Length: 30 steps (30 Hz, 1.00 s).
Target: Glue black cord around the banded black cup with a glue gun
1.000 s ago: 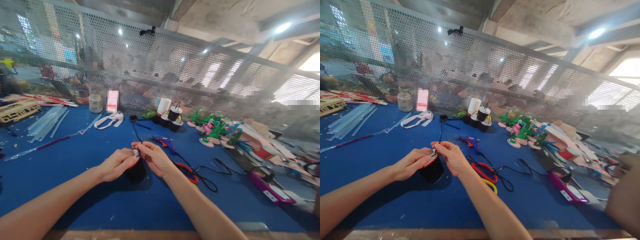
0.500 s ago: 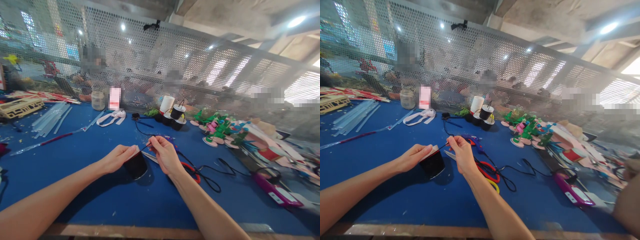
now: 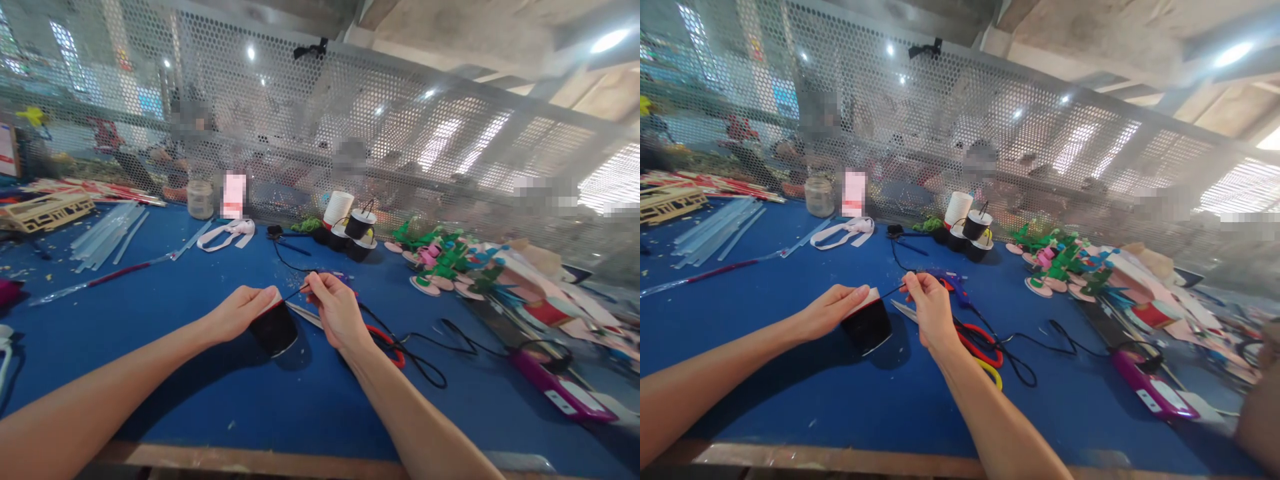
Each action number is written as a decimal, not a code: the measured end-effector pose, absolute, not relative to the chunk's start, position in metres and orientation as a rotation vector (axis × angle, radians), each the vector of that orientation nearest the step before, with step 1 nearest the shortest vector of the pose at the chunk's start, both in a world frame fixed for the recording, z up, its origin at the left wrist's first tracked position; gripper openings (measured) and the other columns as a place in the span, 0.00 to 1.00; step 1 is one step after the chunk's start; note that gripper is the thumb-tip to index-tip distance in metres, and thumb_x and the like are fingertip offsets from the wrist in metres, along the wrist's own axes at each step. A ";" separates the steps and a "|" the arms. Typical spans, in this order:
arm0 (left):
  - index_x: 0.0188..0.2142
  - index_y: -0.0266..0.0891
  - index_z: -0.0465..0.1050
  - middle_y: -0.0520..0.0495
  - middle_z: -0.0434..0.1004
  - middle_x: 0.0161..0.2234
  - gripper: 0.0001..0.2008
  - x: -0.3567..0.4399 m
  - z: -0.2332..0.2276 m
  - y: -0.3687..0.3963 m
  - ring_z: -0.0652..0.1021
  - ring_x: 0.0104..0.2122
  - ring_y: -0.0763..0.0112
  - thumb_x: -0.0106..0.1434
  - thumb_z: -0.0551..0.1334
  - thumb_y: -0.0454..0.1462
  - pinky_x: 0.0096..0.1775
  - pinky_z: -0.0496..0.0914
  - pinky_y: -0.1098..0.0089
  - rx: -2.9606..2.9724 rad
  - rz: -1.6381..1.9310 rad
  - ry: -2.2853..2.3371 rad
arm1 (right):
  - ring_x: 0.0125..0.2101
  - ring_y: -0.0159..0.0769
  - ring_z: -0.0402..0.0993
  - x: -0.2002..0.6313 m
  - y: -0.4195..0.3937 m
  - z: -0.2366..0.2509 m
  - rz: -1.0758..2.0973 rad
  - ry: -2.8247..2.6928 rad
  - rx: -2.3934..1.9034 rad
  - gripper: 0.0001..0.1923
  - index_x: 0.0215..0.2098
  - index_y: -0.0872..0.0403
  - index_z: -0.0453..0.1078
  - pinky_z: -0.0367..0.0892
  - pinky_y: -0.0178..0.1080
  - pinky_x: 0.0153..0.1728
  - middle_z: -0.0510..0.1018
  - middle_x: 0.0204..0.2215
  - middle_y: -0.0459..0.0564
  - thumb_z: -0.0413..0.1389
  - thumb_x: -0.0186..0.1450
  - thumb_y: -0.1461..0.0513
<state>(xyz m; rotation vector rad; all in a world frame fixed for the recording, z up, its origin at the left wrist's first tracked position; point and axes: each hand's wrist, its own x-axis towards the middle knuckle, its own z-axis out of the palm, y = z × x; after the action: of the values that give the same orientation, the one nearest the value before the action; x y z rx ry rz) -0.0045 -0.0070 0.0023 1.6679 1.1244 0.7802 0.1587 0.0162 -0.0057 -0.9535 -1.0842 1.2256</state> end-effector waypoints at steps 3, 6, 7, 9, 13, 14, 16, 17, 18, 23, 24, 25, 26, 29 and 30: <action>0.17 0.35 0.55 0.56 0.49 0.16 0.24 -0.005 0.002 -0.010 0.52 0.19 0.80 0.57 0.45 0.52 0.21 0.48 0.75 1.696 0.789 1.062 | 0.22 0.27 0.62 0.158 0.017 -0.008 1.216 -1.110 -0.989 0.13 0.23 0.56 0.67 0.58 0.32 0.25 0.70 0.18 0.43 0.58 0.49 0.54; 0.17 0.35 0.55 0.56 0.48 0.17 0.23 -0.005 0.002 -0.012 0.52 0.19 0.80 0.59 0.45 0.51 0.21 0.48 0.75 1.714 0.796 1.025 | 0.21 0.27 0.62 0.157 0.016 -0.008 1.209 -1.132 -1.019 0.13 0.22 0.56 0.67 0.58 0.33 0.25 0.70 0.18 0.43 0.58 0.49 0.54; 0.18 0.34 0.56 0.56 0.49 0.17 0.24 -0.005 0.002 -0.013 0.52 0.19 0.80 0.59 0.44 0.50 0.21 0.48 0.75 1.717 0.799 1.019 | 0.21 0.27 0.62 0.156 0.016 -0.008 1.211 -1.135 -1.027 0.13 0.22 0.56 0.66 0.58 0.33 0.25 0.70 0.18 0.43 0.58 0.49 0.54; 0.19 0.34 0.58 0.55 0.49 0.18 0.24 -0.006 0.002 -0.013 0.53 0.20 0.79 0.59 0.44 0.50 0.21 0.48 0.75 1.724 0.805 1.014 | 0.21 0.27 0.62 0.156 0.015 -0.008 1.213 -1.138 -1.042 0.13 0.22 0.56 0.66 0.58 0.33 0.25 0.70 0.17 0.43 0.58 0.49 0.54; 0.20 0.33 0.60 0.55 0.49 0.18 0.24 -0.007 0.001 -0.012 0.54 0.20 0.79 0.59 0.44 0.50 0.22 0.48 0.75 1.741 0.809 1.018 | 0.22 0.28 0.63 0.156 0.015 -0.008 1.206 -1.142 -1.047 0.13 0.22 0.56 0.67 0.58 0.33 0.25 0.70 0.17 0.43 0.58 0.49 0.54; 0.20 0.33 0.59 0.55 0.49 0.18 0.24 -0.007 0.001 -0.011 0.54 0.20 0.79 0.59 0.44 0.50 0.22 0.48 0.75 1.742 0.813 1.025 | 0.22 0.28 0.63 0.156 0.015 -0.008 1.204 -1.136 -1.043 0.13 0.22 0.56 0.67 0.58 0.33 0.25 0.70 0.17 0.43 0.58 0.49 0.54; 0.19 0.34 0.58 0.55 0.49 0.18 0.24 -0.007 0.001 -0.010 0.53 0.20 0.79 0.59 0.44 0.50 0.22 0.48 0.75 1.742 0.822 1.055 | 0.21 0.28 0.63 0.157 0.015 -0.008 1.199 -1.118 -1.038 0.13 0.22 0.56 0.66 0.58 0.33 0.25 0.70 0.17 0.43 0.58 0.49 0.54; 0.19 0.34 0.58 0.55 0.49 0.18 0.24 -0.007 0.002 -0.009 0.53 0.20 0.79 0.59 0.44 0.50 0.21 0.48 0.75 1.741 0.827 1.073 | 0.21 0.27 0.62 0.158 0.015 -0.008 1.195 -1.111 -1.040 0.13 0.22 0.56 0.66 0.58 0.33 0.25 0.70 0.17 0.43 0.57 0.49 0.54; 0.19 0.34 0.58 0.55 0.48 0.18 0.24 -0.007 0.002 -0.008 0.53 0.20 0.79 0.59 0.44 0.50 0.21 0.48 0.75 1.740 0.832 1.089 | 0.21 0.27 0.62 0.158 0.015 -0.009 1.190 -1.108 -1.043 0.13 0.23 0.56 0.66 0.58 0.33 0.25 0.70 0.17 0.43 0.57 0.49 0.54; 0.18 0.35 0.56 0.56 0.48 0.18 0.23 -0.007 0.002 -0.009 0.53 0.19 0.79 0.60 0.43 0.49 0.21 0.48 0.75 1.775 0.825 1.105 | 0.21 0.27 0.61 0.158 0.016 -0.010 1.183 -1.114 -1.045 0.13 0.23 0.56 0.66 0.57 0.33 0.25 0.69 0.17 0.43 0.57 0.50 0.54; 0.18 0.35 0.55 0.56 0.48 0.18 0.22 -0.007 0.003 -0.010 0.52 0.19 0.79 0.60 0.43 0.49 0.21 0.48 0.75 1.798 0.821 1.095 | 0.21 0.27 0.61 0.158 0.017 -0.010 1.184 -1.116 -1.042 0.13 0.22 0.56 0.66 0.57 0.33 0.25 0.69 0.17 0.43 0.57 0.50 0.54; 0.18 0.35 0.54 0.56 0.48 0.18 0.22 -0.007 0.003 -0.010 0.52 0.19 0.79 0.60 0.44 0.48 0.21 0.48 0.75 1.823 0.816 1.078 | 0.21 0.27 0.61 0.157 0.017 -0.010 1.184 -1.117 -1.040 0.12 0.22 0.56 0.66 0.57 0.33 0.24 0.69 0.17 0.43 0.57 0.50 0.54; 0.18 0.35 0.54 0.56 0.48 0.18 0.21 -0.006 0.004 -0.011 0.52 0.20 0.79 0.60 0.44 0.48 0.21 0.48 0.75 1.848 0.819 1.066 | 0.21 0.27 0.61 0.157 0.017 -0.010 1.182 -1.120 -1.041 0.12 0.22 0.56 0.66 0.57 0.33 0.24 0.69 0.18 0.43 0.57 0.50 0.54; 0.19 0.35 0.54 0.56 0.50 0.19 0.20 -0.006 0.006 -0.012 0.54 0.20 0.79 0.61 0.43 0.46 0.22 0.50 0.75 1.893 0.811 1.006 | 0.21 0.27 0.61 0.156 0.016 -0.009 1.171 -1.136 -1.050 0.12 0.22 0.56 0.66 0.57 0.33 0.24 0.69 0.18 0.43 0.56 0.50 0.54; 0.20 0.35 0.55 0.56 0.51 0.19 0.20 -0.006 0.007 -0.013 0.54 0.20 0.79 0.61 0.43 0.46 0.22 0.51 0.75 1.911 0.809 0.990 | 0.21 0.27 0.61 0.155 0.016 -0.009 1.168 -1.144 -1.053 0.12 0.22 0.56 0.65 0.58 0.33 0.24 0.69 0.18 0.43 0.56 0.51 0.54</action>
<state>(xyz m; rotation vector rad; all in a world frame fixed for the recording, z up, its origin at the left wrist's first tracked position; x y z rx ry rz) -0.0058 -0.0127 0.0068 1.9114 0.9898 0.8092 0.1552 0.0158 -0.0090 -1.0528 -1.1441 1.1676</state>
